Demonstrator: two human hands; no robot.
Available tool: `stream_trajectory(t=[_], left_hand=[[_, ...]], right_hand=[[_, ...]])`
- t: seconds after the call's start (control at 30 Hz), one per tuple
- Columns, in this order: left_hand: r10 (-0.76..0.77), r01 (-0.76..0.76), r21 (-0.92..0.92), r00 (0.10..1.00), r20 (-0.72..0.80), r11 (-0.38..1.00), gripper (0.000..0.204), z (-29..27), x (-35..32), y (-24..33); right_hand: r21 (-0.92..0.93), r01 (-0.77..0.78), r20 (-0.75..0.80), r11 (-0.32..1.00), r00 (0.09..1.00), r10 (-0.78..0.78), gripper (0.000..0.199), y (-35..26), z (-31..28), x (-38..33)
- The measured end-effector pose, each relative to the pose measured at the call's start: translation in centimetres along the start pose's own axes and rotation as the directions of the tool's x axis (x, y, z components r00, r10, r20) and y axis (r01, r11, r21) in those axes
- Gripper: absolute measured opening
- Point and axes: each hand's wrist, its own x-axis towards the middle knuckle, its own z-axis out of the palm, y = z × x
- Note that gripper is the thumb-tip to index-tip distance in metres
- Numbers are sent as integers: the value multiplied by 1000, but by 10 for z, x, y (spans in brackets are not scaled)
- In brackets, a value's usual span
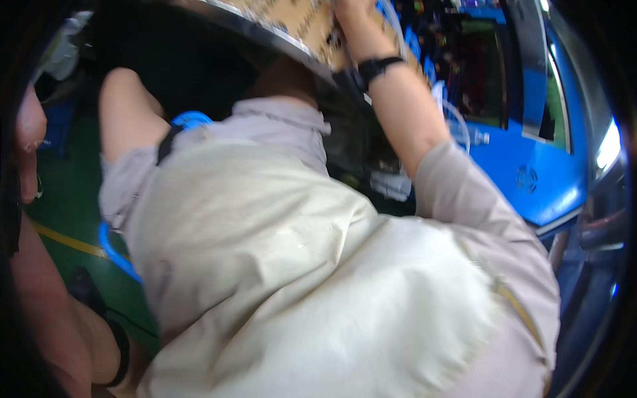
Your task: The person repeatedly picks up black slipper soles from a conveyor belt, applies a substance from a syringe-like tool to the sole surface, and returns them to the belt. The process is repeated for multiple units in a factory setting.
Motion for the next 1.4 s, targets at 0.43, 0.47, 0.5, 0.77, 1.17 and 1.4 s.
stream_trajectory(t=[0.43,0.47,0.5,0.77,1.17,1.4], left_hand=[[696,-611,383,706,-133,693,42,-60,215,216],[746,-654,398,652,-133,643,42,-60,229,237],[797,-681,455,594,-115,574,42,-61,241,259],[944,-718,691,279,177,82,41,-75,271,369],[938,-713,692,151,311,-114,40,-94,252,355],[937,-687,722,196,289,-79,39,-99,251,338]], right_hand=[[-229,10,-41,973,999,-20,33,-31,9,-38],[-249,54,-21,967,998,-61,32,-29,-1,-34],[-333,157,16,930,987,-161,32,-32,12,-29],[-574,87,21,814,996,-91,34,-31,28,-17],[-284,73,2,956,997,-75,36,8,-1,-21],[-338,-9,38,941,999,24,37,-16,19,-28]])
